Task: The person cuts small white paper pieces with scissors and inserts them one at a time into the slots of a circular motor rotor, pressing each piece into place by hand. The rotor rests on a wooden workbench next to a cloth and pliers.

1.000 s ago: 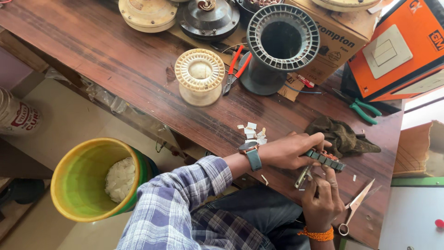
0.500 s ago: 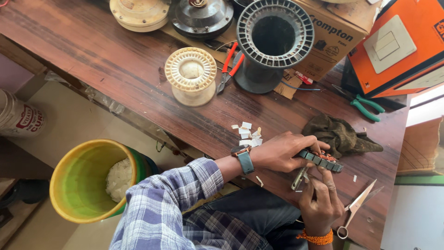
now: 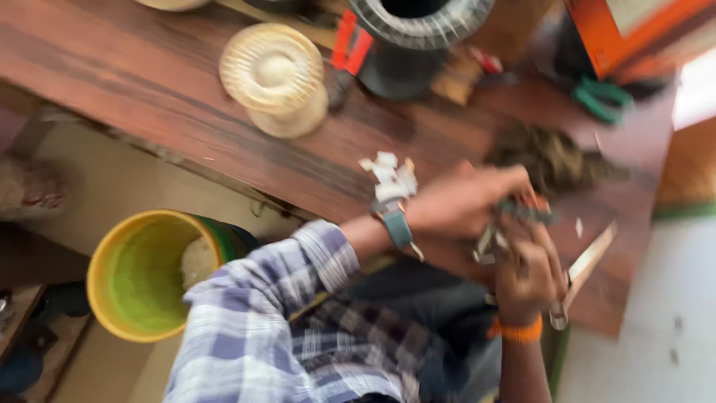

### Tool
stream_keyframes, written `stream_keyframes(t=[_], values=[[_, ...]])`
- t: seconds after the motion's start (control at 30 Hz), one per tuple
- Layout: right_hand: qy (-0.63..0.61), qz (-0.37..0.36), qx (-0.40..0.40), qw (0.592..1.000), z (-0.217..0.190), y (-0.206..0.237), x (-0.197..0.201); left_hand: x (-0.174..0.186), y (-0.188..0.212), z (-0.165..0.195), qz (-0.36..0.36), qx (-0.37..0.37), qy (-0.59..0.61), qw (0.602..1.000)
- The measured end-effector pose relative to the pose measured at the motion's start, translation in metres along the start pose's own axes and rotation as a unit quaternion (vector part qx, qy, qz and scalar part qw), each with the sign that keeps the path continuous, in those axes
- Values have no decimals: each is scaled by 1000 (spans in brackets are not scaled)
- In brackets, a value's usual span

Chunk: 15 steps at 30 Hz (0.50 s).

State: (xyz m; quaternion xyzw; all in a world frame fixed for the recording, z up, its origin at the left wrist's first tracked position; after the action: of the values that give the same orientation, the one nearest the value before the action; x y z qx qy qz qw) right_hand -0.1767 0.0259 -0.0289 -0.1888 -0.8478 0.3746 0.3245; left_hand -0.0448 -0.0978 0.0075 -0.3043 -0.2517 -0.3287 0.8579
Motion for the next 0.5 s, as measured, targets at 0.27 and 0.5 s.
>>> stream_keyframes(t=[0.27,0.5], values=[[-48,153,-150,976,16,28,20,-37,9,-11,26,-93,-5,995],[8,143,-18,990,-5,-5,11,-3,-7,6,-1,-80,-39,996]])
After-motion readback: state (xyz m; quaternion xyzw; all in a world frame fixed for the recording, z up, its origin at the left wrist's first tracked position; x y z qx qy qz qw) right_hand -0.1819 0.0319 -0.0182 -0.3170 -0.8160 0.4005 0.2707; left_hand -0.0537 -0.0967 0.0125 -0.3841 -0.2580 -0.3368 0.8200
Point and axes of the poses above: each hand's wrist, its own y-axis away from the middle knuckle, its own x-axis out of the back of the hand, z = x × y, the point moved 5 cm from there along -y, towards the middle knuckle, and after that the axes turned 9 degrees about -y, right-handed, at the moved point
